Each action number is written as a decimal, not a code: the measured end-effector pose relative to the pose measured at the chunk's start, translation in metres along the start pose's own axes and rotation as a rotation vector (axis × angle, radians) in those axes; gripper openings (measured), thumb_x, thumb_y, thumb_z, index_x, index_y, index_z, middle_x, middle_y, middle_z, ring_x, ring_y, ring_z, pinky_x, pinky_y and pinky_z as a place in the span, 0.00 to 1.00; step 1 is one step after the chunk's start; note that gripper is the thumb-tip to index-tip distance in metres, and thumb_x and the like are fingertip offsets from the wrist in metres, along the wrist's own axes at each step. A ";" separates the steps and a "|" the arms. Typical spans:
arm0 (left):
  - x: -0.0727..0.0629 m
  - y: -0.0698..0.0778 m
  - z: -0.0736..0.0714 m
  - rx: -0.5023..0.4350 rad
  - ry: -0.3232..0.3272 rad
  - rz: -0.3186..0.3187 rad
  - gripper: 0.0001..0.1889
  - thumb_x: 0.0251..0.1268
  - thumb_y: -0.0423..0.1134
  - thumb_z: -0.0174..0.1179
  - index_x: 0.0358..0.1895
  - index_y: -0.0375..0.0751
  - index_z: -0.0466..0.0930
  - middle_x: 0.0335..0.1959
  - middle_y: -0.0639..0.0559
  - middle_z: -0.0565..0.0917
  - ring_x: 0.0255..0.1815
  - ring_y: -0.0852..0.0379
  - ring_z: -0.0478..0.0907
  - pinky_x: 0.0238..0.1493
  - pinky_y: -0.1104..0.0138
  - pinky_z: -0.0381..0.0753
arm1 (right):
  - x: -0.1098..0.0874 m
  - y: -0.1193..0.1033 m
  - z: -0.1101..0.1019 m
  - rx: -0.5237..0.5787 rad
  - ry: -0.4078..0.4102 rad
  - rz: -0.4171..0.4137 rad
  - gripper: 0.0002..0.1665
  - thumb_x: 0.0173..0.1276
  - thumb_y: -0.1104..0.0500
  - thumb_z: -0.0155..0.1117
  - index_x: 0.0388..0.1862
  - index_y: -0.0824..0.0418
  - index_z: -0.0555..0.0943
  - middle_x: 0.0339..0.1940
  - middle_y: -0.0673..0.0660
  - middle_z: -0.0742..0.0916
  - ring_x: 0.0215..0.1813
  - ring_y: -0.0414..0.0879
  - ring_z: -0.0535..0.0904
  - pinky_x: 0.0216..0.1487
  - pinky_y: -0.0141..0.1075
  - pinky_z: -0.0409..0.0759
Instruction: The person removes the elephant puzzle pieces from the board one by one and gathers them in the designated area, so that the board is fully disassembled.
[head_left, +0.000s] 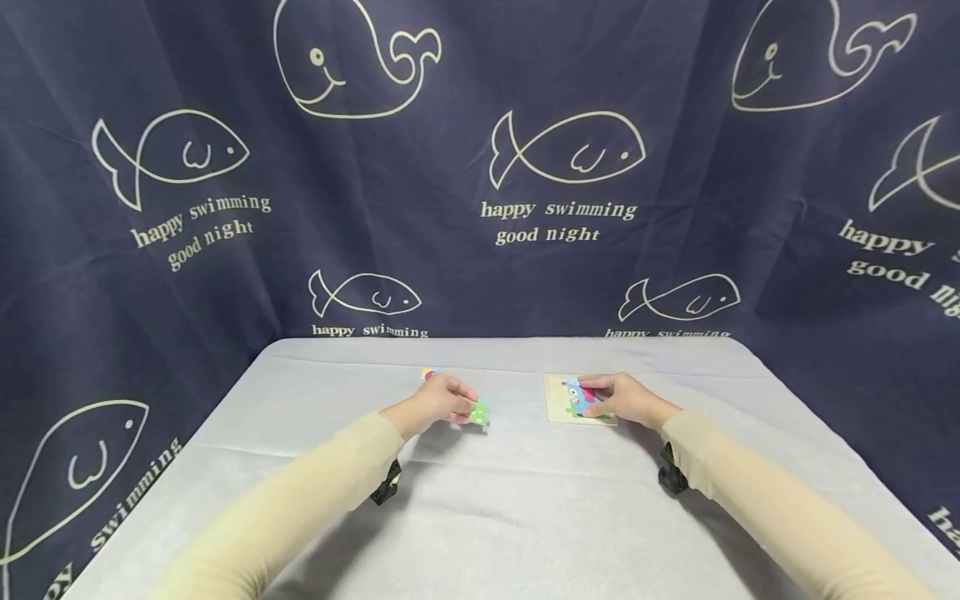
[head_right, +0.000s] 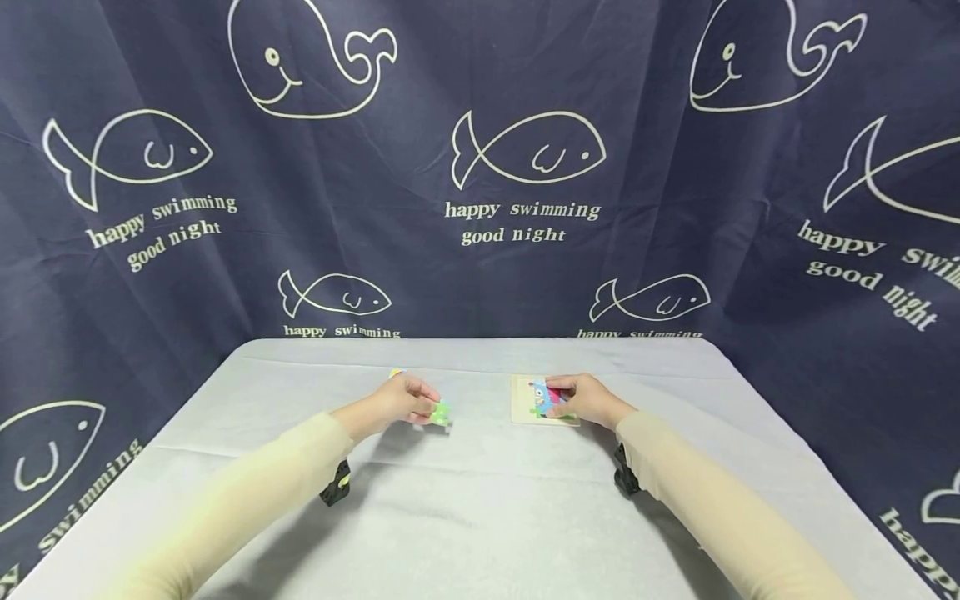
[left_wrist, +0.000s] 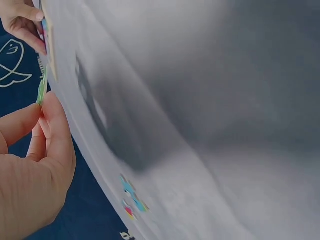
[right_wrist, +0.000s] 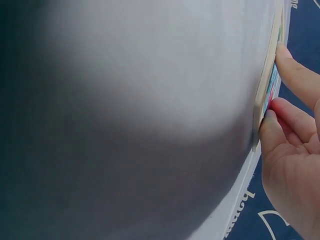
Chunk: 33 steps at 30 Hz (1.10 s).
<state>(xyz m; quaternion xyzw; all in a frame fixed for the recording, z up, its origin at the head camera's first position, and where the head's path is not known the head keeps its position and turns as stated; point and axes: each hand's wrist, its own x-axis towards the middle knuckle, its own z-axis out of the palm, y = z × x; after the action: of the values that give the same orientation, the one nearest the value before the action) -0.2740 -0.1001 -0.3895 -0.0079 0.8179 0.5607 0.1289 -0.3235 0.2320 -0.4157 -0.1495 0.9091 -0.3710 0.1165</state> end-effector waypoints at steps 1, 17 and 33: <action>-0.001 -0.001 -0.002 0.009 0.005 0.001 0.07 0.60 0.22 0.60 0.42 0.27 0.81 0.32 0.46 0.83 0.27 0.60 0.80 0.36 0.68 0.86 | 0.000 0.000 0.000 0.004 0.003 0.006 0.43 0.55 0.54 0.76 0.68 0.63 0.71 0.71 0.66 0.70 0.73 0.63 0.61 0.73 0.56 0.59; -0.021 -0.025 -0.039 0.101 0.055 -0.046 0.08 0.61 0.23 0.59 0.43 0.27 0.81 0.37 0.41 0.84 0.31 0.57 0.82 0.39 0.66 0.86 | -0.001 -0.007 0.001 0.022 0.004 -0.007 0.41 0.56 0.58 0.75 0.68 0.66 0.70 0.70 0.68 0.71 0.73 0.63 0.62 0.74 0.55 0.59; -0.026 -0.041 -0.060 0.072 0.084 -0.080 0.09 0.59 0.21 0.58 0.43 0.24 0.80 0.37 0.39 0.85 0.29 0.58 0.81 0.38 0.66 0.87 | -0.002 -0.003 0.000 0.023 -0.005 -0.026 0.41 0.57 0.58 0.74 0.68 0.67 0.70 0.70 0.68 0.71 0.73 0.63 0.63 0.73 0.54 0.60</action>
<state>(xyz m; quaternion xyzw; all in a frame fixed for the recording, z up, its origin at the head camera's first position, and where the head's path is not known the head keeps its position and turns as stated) -0.2548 -0.1737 -0.4012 -0.0594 0.8413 0.5244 0.1171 -0.3210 0.2307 -0.4130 -0.1606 0.9025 -0.3826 0.1155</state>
